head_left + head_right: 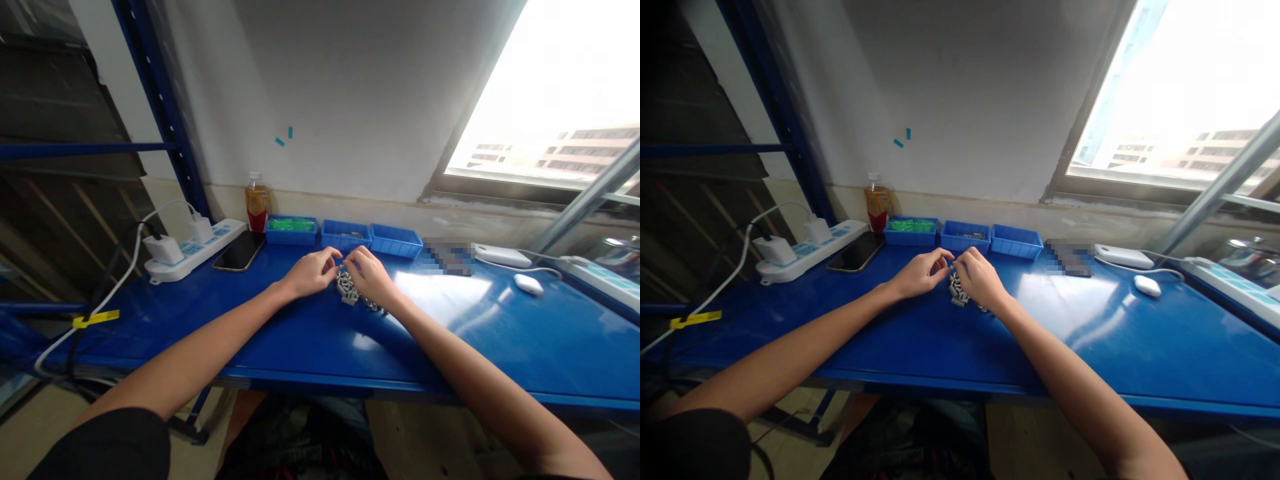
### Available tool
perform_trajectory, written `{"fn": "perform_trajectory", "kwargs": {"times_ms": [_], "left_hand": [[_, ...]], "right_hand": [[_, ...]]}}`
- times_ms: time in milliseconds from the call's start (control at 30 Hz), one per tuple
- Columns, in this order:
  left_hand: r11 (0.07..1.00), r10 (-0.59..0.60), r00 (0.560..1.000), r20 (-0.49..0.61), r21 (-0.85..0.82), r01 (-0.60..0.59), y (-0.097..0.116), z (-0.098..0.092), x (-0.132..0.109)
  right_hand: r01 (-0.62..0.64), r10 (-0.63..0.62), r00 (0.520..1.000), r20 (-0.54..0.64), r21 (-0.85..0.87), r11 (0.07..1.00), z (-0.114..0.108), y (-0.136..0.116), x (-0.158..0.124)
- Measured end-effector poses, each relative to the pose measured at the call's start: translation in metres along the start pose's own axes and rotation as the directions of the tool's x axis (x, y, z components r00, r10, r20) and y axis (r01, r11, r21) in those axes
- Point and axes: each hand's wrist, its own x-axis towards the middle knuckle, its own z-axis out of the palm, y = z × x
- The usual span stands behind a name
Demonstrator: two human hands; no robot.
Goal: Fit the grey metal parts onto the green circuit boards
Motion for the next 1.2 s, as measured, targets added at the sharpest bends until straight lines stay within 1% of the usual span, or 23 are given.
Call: {"fn": "perform_trajectory", "kwargs": {"times_ms": [167,300,433,600,700,800,900,1067,1200], "left_hand": [[0.997,0.031,0.999,-0.021,0.075,-0.029,0.001,0.002,-0.001],[0.997,0.021,0.999,-0.032,0.071,-0.018,0.0,0.003,-0.001],[1.0,-0.027,0.998,-0.049,-0.015,0.026,-0.003,0.003,0.001],[0.979,-0.099,0.994,-0.043,-0.181,0.09,-0.004,0.005,0.004],[0.971,-0.1,0.995,-0.017,-0.221,0.094,-0.004,0.006,0.005],[0.966,-0.089,0.996,0.008,-0.243,0.088,-0.004,0.007,0.005],[0.978,-0.057,0.998,0.004,-0.201,0.056,-0.002,0.006,0.003],[0.998,0.052,0.998,-0.04,-0.037,-0.054,0.002,0.005,-0.001],[0.997,0.07,0.996,-0.063,0.038,-0.067,0.002,0.004,-0.001]], "right_hand": [[-0.041,0.041,0.999,0.002,0.031,0.999,0.005,0.002,-0.001],[-0.041,0.04,0.999,0.03,0.036,0.999,0.005,0.001,-0.001],[-0.022,0.021,0.998,0.053,0.024,0.999,0.002,0.0,-0.001],[0.071,-0.068,0.996,0.06,-0.05,0.996,-0.002,-0.005,-0.002],[0.093,-0.09,0.995,0.052,-0.064,0.994,-0.003,-0.007,-0.002],[0.07,-0.069,0.997,0.028,-0.04,0.997,-0.001,-0.006,-0.001],[0.021,-0.021,1.0,-0.004,-0.017,1.0,0.002,-0.003,-0.001],[-0.028,0.027,0.999,-0.018,-0.002,1.0,0.008,0.002,-0.001],[-0.041,0.041,0.999,0.005,0.01,0.999,0.008,0.002,-0.001]]}}
